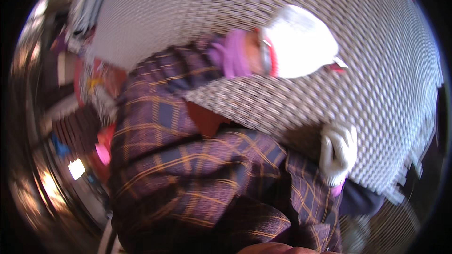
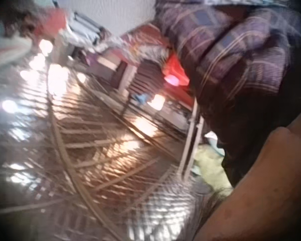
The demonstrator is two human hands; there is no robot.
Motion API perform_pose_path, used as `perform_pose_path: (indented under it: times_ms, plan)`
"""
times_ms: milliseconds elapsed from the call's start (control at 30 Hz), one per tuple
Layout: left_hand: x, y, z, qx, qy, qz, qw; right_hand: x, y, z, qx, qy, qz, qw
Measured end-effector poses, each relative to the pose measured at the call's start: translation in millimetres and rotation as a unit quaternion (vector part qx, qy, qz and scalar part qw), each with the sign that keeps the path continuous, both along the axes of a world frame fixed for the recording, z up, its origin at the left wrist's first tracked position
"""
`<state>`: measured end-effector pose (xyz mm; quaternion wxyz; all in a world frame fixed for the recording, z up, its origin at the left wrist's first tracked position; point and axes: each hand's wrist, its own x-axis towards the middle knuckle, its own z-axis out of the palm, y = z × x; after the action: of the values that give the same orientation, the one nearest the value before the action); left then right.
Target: The person weaves a large flat basket using thin strips of material. They interlace the strips by hand, repeatedly threading them through the existing weave and trimming excess with shears. The person adjusts the weave with both hands to maintain alignment and tension.
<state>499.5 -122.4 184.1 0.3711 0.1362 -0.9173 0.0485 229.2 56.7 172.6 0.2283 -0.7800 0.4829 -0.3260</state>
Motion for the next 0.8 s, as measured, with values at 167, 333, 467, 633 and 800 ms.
perform_pose_path:
  times_ms: [167, 333, 467, 633, 800]
  plan:
    - [9.9, 53.0, 27.3, 0.203, -0.167, 0.167, 0.95, 18.2, 1.9, 12.2, -0.014, 0.011, -0.015, 1.0]
    - [60.3, 92.5, -2.8, 0.188, -0.04, 0.161, 0.968, 20.5, 2.5, 18.4, 0.028, 0.05, -0.005, 0.998]
    - [121.2, 75.4, 15.1, 0.125, -0.129, 0.294, 0.939, 27.4, -3.2, 21.5, 0.026, 0.086, 0.024, 0.996]
    - [214.8, -46.5, 43.4, 0.072, -0.202, 0.488, 0.846, 32.2, -5.8, 25.2, 0.02, 0.104, 0.024, 0.994]
    - [274.7, -104.9, 19.7, 0.068, -0.278, 0.54, 0.792, 28.8, -2.3, 20.7, 0.025, 0.121, 0.011, 0.992]
